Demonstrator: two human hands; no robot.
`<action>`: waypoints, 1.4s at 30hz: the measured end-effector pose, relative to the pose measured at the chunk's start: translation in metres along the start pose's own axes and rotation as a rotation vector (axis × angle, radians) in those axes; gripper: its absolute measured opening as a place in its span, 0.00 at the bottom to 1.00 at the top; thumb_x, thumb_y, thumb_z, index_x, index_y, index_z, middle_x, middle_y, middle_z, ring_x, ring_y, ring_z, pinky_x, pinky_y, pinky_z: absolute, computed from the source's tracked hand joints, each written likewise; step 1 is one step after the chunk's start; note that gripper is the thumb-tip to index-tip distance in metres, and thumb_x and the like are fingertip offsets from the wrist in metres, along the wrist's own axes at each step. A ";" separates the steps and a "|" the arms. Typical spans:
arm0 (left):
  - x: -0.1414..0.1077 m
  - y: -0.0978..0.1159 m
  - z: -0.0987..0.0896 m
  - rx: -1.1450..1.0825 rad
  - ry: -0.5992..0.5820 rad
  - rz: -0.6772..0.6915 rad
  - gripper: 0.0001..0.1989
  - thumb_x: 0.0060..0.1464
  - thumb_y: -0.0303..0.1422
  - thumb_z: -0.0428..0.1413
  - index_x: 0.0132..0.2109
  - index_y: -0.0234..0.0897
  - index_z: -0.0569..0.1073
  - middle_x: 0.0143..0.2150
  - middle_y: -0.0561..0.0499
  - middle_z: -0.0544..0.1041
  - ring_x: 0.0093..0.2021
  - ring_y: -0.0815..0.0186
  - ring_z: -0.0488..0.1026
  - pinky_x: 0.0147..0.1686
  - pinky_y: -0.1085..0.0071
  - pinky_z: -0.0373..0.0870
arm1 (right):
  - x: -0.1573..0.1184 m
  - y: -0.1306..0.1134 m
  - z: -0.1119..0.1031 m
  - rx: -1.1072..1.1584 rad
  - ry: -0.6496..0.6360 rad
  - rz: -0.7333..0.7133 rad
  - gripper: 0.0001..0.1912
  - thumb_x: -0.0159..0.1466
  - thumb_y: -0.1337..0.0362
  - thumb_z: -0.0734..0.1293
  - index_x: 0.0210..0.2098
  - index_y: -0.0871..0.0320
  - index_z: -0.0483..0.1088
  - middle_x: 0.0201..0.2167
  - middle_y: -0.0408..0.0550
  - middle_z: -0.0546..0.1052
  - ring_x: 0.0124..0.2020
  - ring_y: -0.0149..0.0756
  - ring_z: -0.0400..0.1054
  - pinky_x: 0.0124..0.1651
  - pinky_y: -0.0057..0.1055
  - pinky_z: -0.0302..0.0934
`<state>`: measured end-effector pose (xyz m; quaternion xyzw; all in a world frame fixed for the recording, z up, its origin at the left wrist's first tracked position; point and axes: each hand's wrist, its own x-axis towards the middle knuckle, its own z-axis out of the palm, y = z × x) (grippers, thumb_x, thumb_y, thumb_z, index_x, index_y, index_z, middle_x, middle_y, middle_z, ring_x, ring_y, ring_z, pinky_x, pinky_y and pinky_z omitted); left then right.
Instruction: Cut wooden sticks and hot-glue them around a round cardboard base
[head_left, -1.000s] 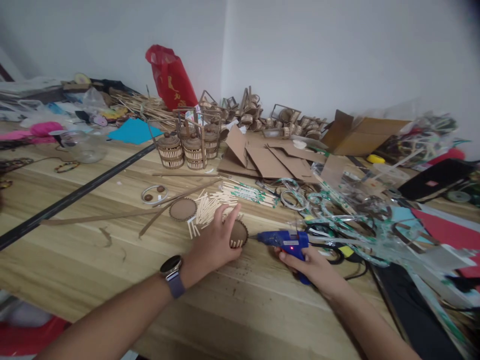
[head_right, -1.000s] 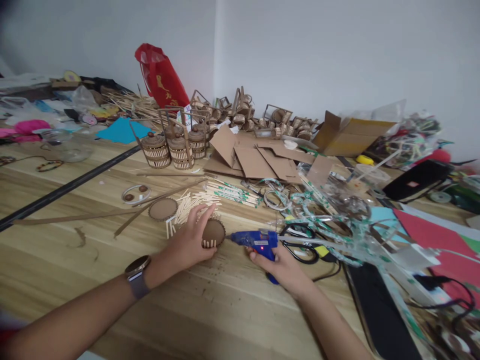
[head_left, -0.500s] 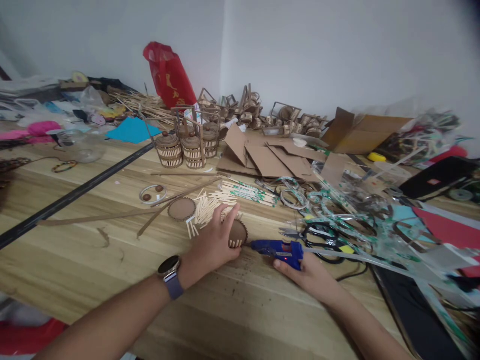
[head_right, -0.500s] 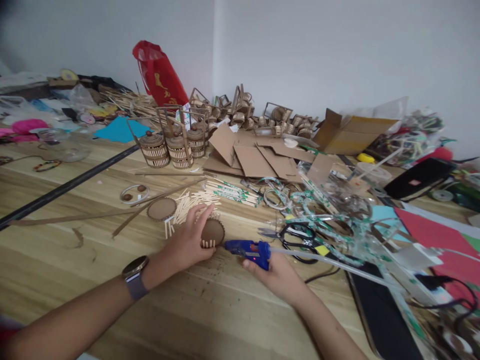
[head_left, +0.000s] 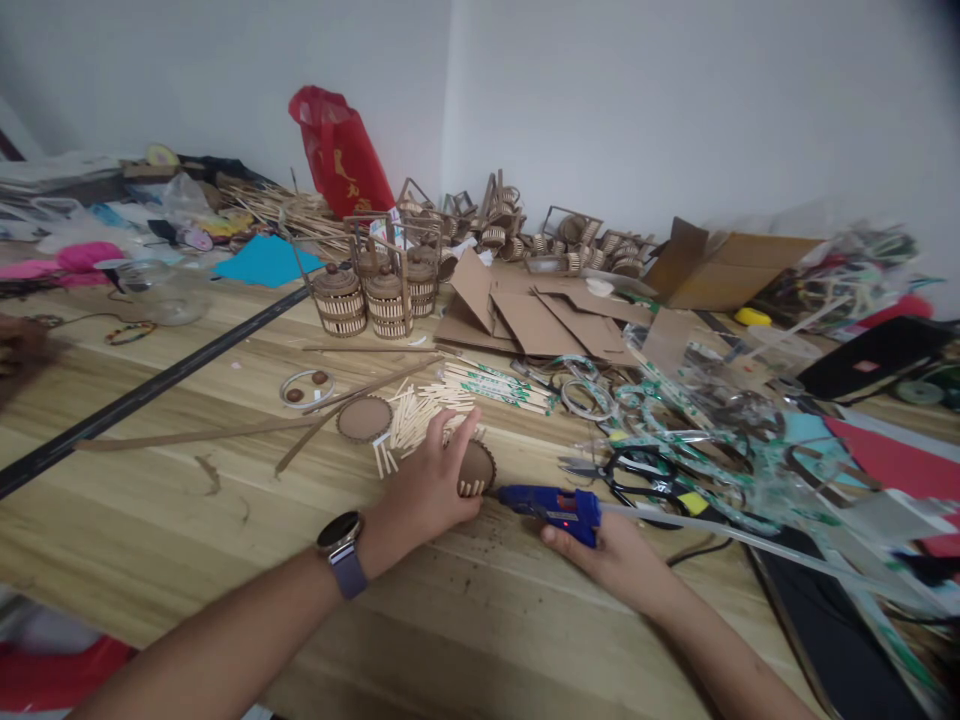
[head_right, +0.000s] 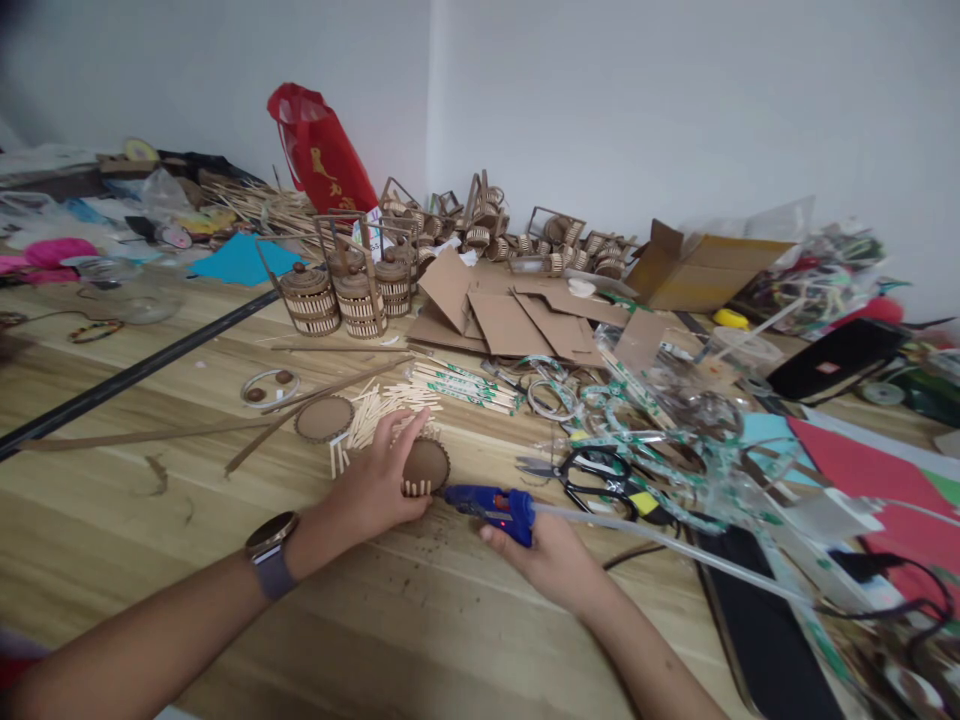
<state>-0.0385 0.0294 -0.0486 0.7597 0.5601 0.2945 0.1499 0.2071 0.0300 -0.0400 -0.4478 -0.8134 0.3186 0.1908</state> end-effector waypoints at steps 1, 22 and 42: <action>0.000 0.000 0.000 0.005 -0.003 -0.003 0.51 0.42 0.27 0.62 0.68 0.49 0.43 0.65 0.43 0.49 0.61 0.49 0.61 0.53 0.56 0.69 | 0.000 0.000 0.000 -0.005 -0.003 0.003 0.21 0.63 0.51 0.62 0.46 0.58 0.75 0.42 0.54 0.81 0.43 0.47 0.75 0.48 0.41 0.69; 0.001 0.001 -0.001 0.028 -0.024 -0.021 0.51 0.42 0.28 0.63 0.68 0.48 0.43 0.66 0.42 0.49 0.61 0.49 0.61 0.53 0.55 0.69 | 0.001 -0.001 0.002 -0.011 0.010 0.006 0.22 0.63 0.50 0.61 0.46 0.58 0.75 0.39 0.54 0.81 0.40 0.47 0.75 0.44 0.38 0.69; -0.001 0.001 0.000 0.055 -0.028 0.004 0.50 0.44 0.30 0.62 0.68 0.48 0.42 0.65 0.42 0.50 0.61 0.50 0.61 0.53 0.58 0.68 | 0.003 0.002 0.004 0.141 0.219 0.207 0.25 0.57 0.42 0.64 0.36 0.58 0.76 0.31 0.52 0.81 0.34 0.47 0.74 0.39 0.38 0.68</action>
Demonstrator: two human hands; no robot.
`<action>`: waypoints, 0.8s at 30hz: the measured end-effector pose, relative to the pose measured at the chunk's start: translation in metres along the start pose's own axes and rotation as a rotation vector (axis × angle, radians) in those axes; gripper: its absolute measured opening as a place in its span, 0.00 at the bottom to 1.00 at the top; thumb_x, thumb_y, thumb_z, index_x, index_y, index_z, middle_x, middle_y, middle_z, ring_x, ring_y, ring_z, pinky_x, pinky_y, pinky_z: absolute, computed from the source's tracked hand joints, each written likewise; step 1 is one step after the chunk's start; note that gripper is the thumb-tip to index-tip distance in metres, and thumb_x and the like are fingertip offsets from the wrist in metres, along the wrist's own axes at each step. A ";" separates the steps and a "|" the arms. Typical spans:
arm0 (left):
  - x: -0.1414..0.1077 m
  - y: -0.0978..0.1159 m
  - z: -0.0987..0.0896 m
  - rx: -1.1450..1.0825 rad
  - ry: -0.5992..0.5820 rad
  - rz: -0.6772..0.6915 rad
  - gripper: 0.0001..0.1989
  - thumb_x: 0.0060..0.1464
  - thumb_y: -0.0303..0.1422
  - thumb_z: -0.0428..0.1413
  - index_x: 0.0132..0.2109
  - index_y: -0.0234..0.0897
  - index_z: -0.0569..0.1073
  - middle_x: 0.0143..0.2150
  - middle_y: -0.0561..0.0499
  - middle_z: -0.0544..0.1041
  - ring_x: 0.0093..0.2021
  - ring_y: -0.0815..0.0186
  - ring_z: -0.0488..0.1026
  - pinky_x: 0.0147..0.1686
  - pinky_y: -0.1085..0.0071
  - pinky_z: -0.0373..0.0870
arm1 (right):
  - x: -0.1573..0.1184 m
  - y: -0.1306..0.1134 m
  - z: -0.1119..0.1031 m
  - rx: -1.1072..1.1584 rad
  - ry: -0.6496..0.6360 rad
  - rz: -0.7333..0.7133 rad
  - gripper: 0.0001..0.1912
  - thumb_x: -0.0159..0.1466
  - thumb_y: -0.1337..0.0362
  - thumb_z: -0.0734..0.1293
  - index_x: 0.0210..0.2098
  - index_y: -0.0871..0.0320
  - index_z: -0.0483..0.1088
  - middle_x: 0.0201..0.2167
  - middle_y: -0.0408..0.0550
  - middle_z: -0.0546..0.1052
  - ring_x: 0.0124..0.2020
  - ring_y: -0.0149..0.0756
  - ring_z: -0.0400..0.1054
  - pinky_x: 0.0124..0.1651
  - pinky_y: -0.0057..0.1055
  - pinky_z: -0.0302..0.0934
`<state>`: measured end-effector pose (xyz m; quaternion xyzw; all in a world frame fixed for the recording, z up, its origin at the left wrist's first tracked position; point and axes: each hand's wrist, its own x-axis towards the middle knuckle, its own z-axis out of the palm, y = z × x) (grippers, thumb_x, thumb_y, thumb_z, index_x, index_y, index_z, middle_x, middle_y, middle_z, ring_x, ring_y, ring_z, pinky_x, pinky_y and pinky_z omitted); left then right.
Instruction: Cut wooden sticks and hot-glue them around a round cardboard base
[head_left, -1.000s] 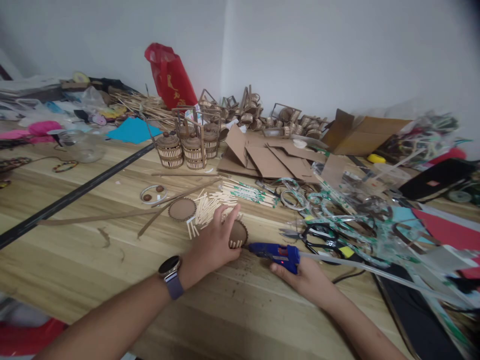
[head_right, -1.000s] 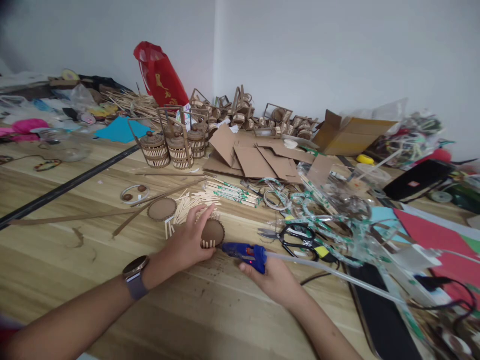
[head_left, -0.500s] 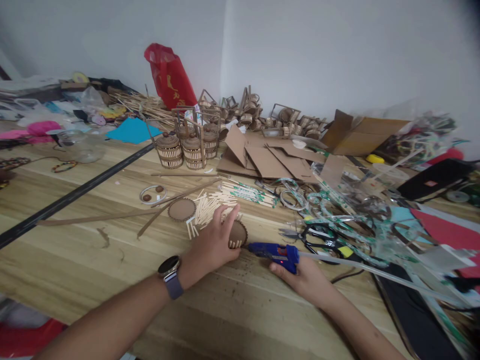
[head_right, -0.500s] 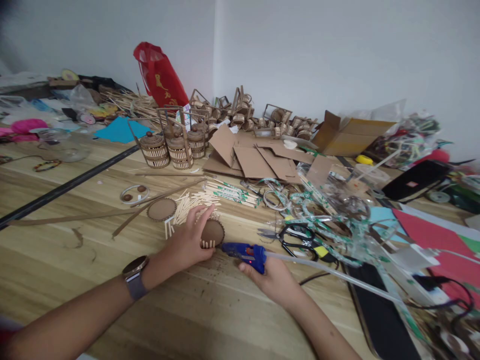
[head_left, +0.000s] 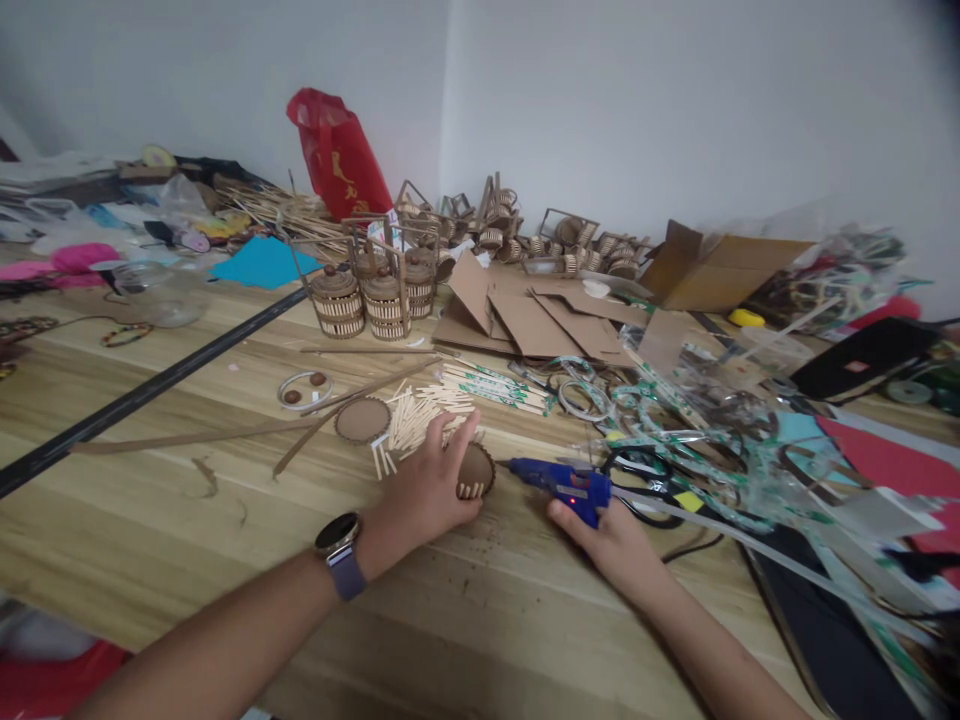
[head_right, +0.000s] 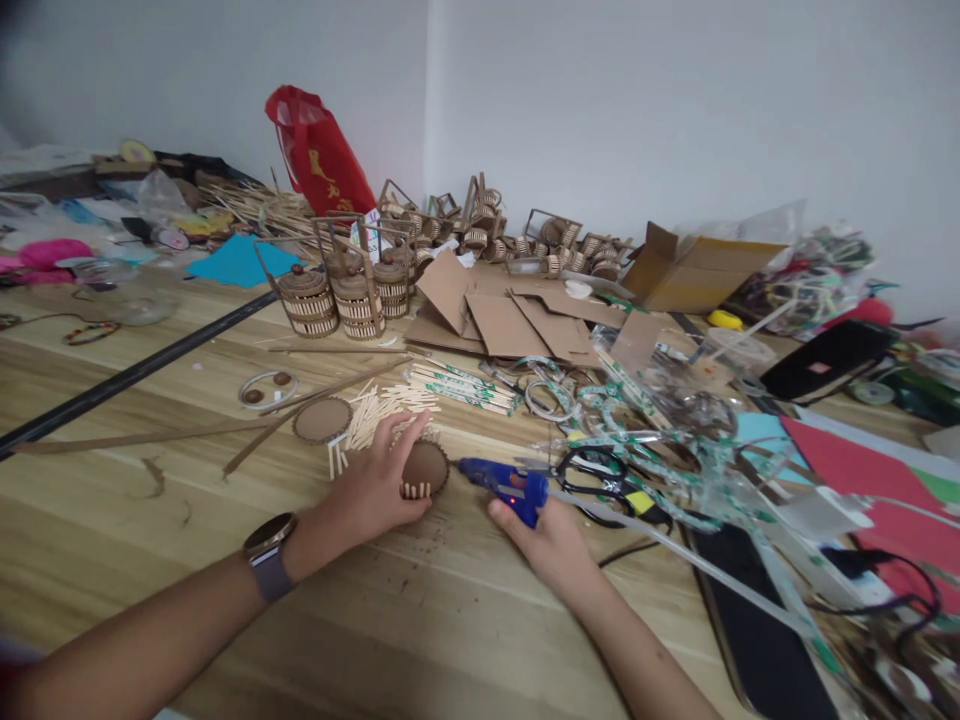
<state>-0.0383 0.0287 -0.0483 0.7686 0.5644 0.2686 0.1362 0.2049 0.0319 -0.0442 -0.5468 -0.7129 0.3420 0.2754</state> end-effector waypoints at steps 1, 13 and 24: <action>0.000 0.000 0.000 -0.004 -0.001 -0.002 0.50 0.44 0.30 0.62 0.68 0.49 0.42 0.65 0.43 0.50 0.61 0.51 0.62 0.53 0.58 0.68 | 0.001 0.002 0.000 0.047 0.011 0.054 0.26 0.57 0.40 0.64 0.34 0.58 0.75 0.26 0.50 0.79 0.30 0.44 0.73 0.34 0.36 0.68; 0.000 0.003 -0.002 -0.005 -0.023 -0.006 0.51 0.45 0.29 0.61 0.68 0.51 0.40 0.65 0.43 0.49 0.59 0.51 0.64 0.53 0.57 0.68 | 0.013 0.002 -0.032 -0.372 0.164 -0.006 0.21 0.61 0.51 0.62 0.44 0.60 0.75 0.42 0.58 0.79 0.43 0.52 0.73 0.46 0.45 0.65; 0.000 0.004 -0.003 -0.004 -0.042 -0.020 0.49 0.45 0.30 0.62 0.68 0.49 0.43 0.65 0.42 0.49 0.59 0.50 0.64 0.52 0.57 0.68 | 0.122 -0.051 -0.002 -0.617 -0.179 -0.537 0.11 0.63 0.71 0.62 0.39 0.60 0.77 0.38 0.53 0.80 0.40 0.41 0.72 0.45 0.36 0.62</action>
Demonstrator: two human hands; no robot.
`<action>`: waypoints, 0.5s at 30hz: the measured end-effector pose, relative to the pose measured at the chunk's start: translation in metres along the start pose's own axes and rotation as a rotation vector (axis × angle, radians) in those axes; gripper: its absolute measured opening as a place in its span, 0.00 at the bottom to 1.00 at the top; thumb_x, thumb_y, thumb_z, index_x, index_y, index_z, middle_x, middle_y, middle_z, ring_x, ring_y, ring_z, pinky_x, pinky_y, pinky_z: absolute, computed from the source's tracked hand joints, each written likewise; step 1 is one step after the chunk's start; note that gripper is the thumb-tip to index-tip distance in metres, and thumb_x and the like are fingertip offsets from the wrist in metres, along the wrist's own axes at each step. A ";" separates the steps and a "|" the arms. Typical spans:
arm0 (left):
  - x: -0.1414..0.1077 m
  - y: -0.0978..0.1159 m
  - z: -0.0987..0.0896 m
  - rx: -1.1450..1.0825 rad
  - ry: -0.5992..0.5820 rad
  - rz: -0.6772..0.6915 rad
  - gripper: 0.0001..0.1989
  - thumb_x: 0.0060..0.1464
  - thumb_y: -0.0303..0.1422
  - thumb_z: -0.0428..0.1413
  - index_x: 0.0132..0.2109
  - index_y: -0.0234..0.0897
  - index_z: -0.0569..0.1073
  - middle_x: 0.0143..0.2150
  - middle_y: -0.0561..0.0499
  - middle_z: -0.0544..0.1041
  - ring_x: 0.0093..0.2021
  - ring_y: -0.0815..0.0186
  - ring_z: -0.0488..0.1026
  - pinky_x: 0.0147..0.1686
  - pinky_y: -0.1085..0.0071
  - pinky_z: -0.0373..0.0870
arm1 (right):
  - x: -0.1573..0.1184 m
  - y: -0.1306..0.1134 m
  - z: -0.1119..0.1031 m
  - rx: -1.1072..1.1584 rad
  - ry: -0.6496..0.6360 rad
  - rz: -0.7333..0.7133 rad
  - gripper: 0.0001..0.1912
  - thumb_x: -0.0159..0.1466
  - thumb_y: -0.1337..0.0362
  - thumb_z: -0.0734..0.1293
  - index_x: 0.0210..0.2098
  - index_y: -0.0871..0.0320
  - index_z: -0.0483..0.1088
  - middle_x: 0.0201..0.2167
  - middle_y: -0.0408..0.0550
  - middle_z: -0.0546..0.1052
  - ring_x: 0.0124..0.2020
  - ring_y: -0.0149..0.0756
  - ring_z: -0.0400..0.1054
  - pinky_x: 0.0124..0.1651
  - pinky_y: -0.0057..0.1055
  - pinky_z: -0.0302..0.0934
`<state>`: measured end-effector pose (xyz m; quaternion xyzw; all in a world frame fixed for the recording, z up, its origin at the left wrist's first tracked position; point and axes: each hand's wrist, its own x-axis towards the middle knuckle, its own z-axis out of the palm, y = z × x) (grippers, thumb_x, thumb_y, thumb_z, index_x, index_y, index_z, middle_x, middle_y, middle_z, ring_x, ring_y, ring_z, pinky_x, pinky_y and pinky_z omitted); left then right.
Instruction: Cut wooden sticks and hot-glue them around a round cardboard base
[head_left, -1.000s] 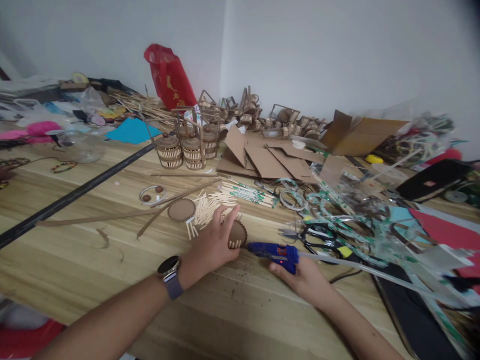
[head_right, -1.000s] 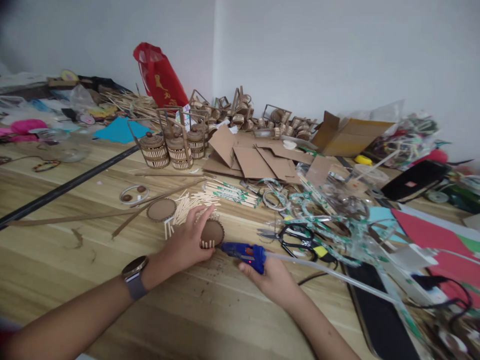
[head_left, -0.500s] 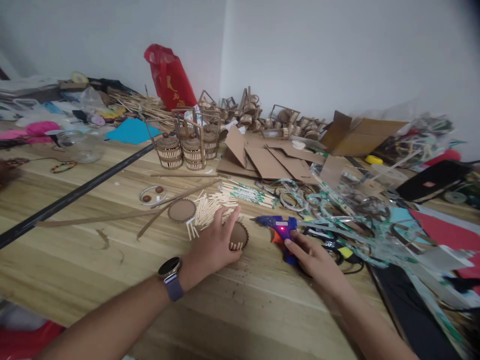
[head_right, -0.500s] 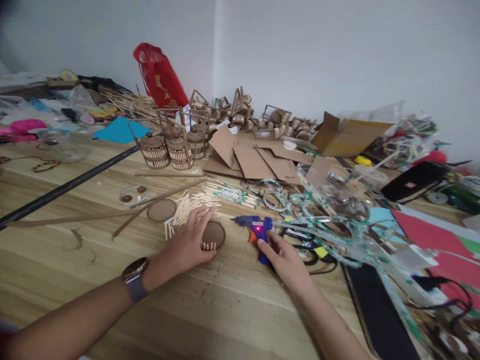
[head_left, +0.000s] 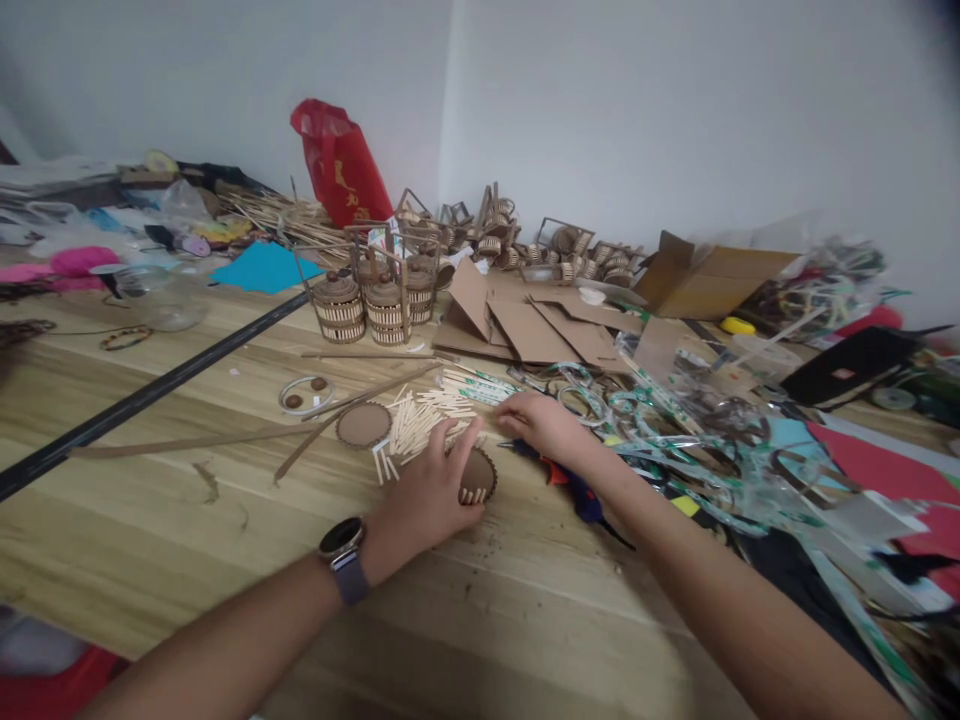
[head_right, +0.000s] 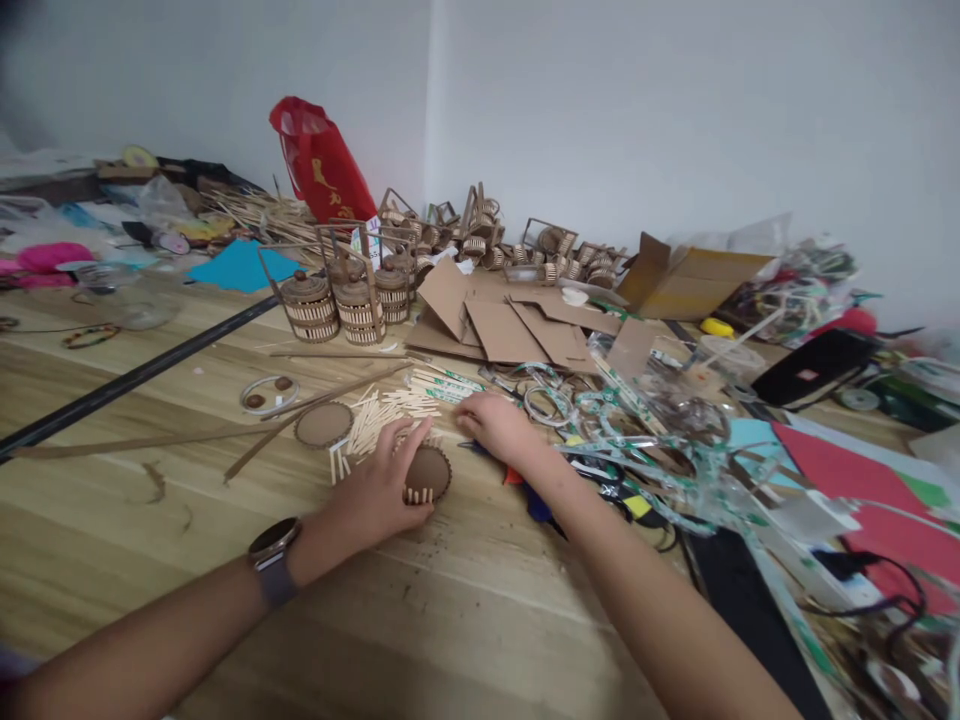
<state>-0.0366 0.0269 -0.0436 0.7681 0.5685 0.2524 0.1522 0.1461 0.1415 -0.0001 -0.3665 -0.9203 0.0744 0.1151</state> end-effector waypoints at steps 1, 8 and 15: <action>0.000 0.001 -0.001 -0.003 -0.005 -0.007 0.49 0.45 0.30 0.62 0.68 0.48 0.43 0.66 0.41 0.49 0.59 0.50 0.64 0.52 0.56 0.68 | 0.014 0.002 0.005 -0.003 -0.025 -0.024 0.11 0.63 0.72 0.63 0.38 0.60 0.77 0.37 0.53 0.80 0.40 0.40 0.72 0.45 0.34 0.62; 0.000 0.000 -0.002 -0.050 0.004 0.016 0.49 0.45 0.28 0.61 0.68 0.48 0.43 0.65 0.42 0.50 0.61 0.49 0.60 0.56 0.53 0.64 | 0.059 -0.004 0.032 -0.036 -0.139 -0.128 0.07 0.60 0.74 0.65 0.31 0.61 0.75 0.34 0.52 0.78 0.39 0.38 0.69 0.42 0.30 0.59; 0.000 -0.002 0.000 -0.054 0.002 0.024 0.49 0.45 0.28 0.61 0.68 0.50 0.41 0.65 0.42 0.49 0.61 0.48 0.60 0.55 0.52 0.64 | 0.051 -0.010 0.023 -0.001 -0.051 -0.002 0.07 0.59 0.74 0.64 0.26 0.60 0.71 0.30 0.51 0.75 0.34 0.37 0.67 0.38 0.28 0.57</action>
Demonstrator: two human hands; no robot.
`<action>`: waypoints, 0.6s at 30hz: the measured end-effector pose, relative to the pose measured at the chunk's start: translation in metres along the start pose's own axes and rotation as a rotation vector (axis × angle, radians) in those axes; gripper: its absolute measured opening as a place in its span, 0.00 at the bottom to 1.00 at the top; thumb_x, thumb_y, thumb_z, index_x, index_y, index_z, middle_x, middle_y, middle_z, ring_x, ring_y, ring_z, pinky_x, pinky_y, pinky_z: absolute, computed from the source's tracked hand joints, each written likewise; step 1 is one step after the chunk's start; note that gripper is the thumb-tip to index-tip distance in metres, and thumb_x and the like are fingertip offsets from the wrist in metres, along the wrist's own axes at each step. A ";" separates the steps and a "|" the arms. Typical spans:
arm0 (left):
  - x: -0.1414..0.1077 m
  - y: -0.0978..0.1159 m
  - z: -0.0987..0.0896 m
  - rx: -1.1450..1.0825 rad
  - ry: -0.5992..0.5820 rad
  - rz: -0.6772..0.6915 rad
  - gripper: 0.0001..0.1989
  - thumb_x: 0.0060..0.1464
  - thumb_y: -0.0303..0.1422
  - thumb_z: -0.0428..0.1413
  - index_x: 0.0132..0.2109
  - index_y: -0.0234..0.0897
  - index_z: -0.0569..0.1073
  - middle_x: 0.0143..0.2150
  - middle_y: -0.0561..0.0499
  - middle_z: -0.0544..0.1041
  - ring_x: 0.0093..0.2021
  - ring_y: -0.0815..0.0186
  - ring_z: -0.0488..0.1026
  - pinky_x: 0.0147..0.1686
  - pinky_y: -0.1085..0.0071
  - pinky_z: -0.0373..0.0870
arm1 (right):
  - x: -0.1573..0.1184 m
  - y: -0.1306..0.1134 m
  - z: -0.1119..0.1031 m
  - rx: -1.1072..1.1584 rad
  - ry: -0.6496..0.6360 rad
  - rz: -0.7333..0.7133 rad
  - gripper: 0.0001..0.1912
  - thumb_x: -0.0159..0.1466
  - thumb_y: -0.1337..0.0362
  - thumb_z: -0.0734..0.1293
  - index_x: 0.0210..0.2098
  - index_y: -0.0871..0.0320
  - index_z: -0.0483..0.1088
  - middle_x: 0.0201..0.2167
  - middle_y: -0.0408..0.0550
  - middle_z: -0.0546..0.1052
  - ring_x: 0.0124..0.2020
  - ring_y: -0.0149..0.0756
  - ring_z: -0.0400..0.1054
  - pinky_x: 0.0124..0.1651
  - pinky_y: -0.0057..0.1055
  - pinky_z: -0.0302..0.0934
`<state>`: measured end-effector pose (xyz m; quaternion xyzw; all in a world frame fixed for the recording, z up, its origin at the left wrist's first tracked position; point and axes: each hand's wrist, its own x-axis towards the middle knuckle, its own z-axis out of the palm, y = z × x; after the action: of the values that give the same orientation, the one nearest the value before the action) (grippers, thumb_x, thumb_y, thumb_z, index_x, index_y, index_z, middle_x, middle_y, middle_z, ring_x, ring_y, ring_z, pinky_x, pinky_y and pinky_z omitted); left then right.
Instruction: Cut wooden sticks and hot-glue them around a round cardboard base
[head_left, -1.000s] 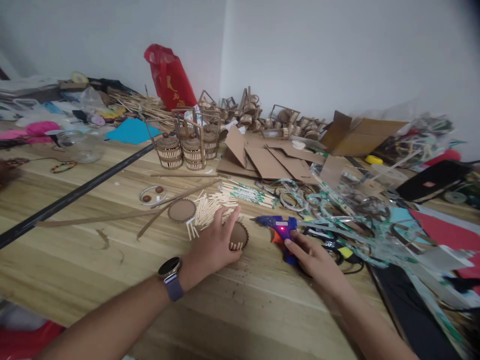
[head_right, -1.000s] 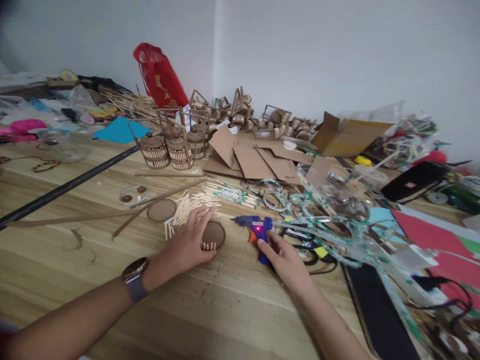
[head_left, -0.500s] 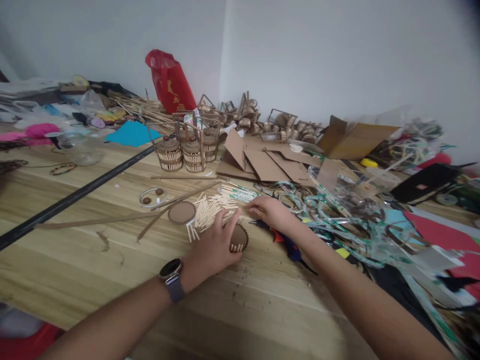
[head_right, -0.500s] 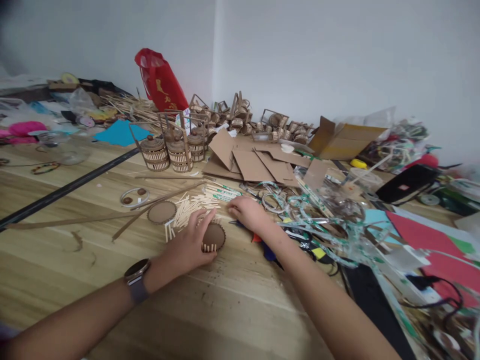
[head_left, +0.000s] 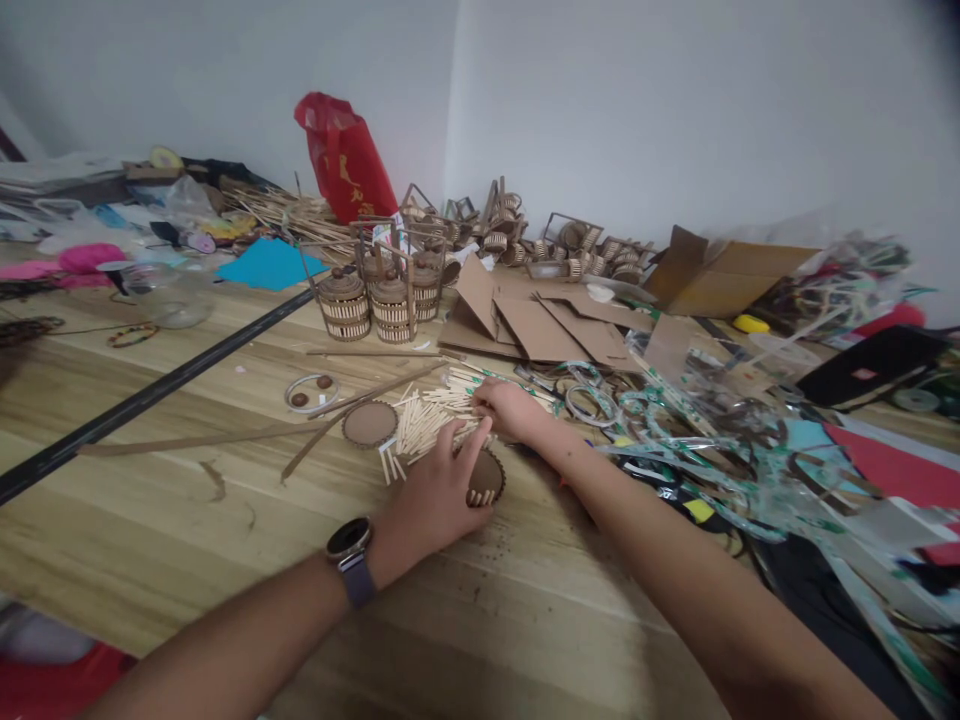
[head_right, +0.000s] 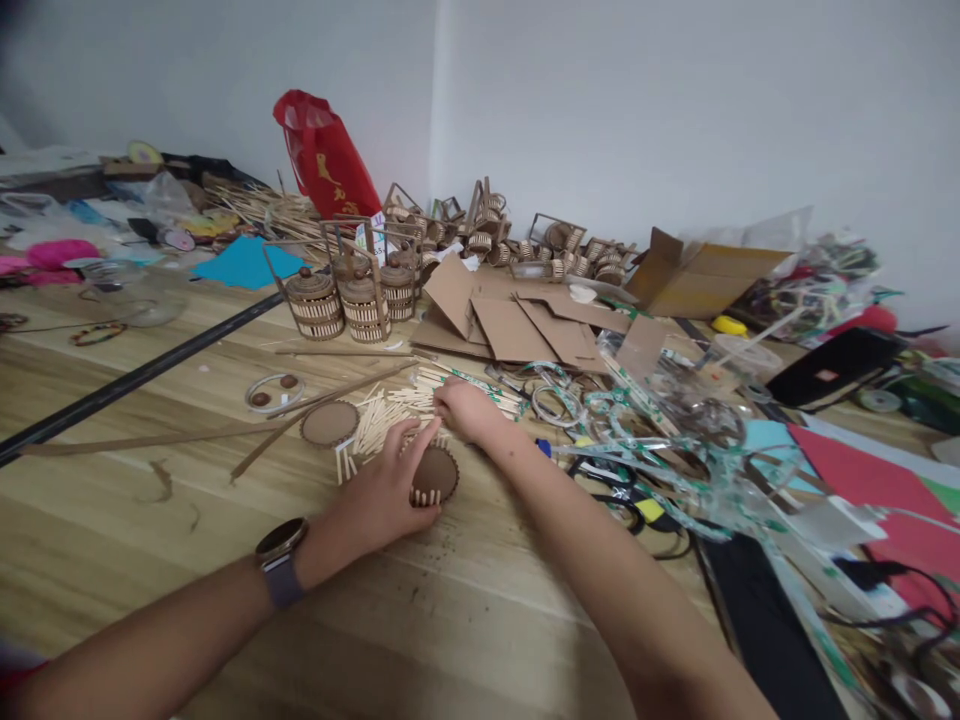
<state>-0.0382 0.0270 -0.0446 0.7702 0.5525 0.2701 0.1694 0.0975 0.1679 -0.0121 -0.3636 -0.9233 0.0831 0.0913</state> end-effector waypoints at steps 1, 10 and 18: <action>0.000 0.000 0.000 -0.002 -0.002 -0.001 0.49 0.45 0.28 0.61 0.68 0.50 0.41 0.65 0.42 0.49 0.61 0.48 0.60 0.55 0.53 0.65 | -0.004 -0.001 -0.003 0.011 0.034 0.030 0.07 0.60 0.74 0.63 0.27 0.60 0.71 0.31 0.52 0.75 0.34 0.38 0.67 0.38 0.28 0.58; -0.001 0.001 -0.001 0.035 -0.007 -0.009 0.49 0.45 0.29 0.61 0.68 0.50 0.42 0.65 0.42 0.49 0.59 0.49 0.64 0.53 0.55 0.67 | -0.089 -0.021 -0.013 0.263 0.223 0.188 0.03 0.63 0.68 0.58 0.35 0.56 0.63 0.27 0.45 0.73 0.29 0.35 0.67 0.33 0.29 0.61; 0.000 -0.003 0.004 0.027 0.034 0.006 0.50 0.45 0.30 0.62 0.68 0.51 0.41 0.64 0.42 0.50 0.59 0.51 0.63 0.51 0.58 0.69 | -0.128 -0.046 0.004 0.567 0.140 0.210 0.09 0.64 0.61 0.61 0.32 0.56 0.70 0.29 0.46 0.76 0.30 0.35 0.68 0.32 0.28 0.61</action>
<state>-0.0379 0.0277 -0.0493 0.7693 0.5565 0.2763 0.1486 0.1586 0.0462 -0.0194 -0.4221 -0.8122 0.3209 0.2433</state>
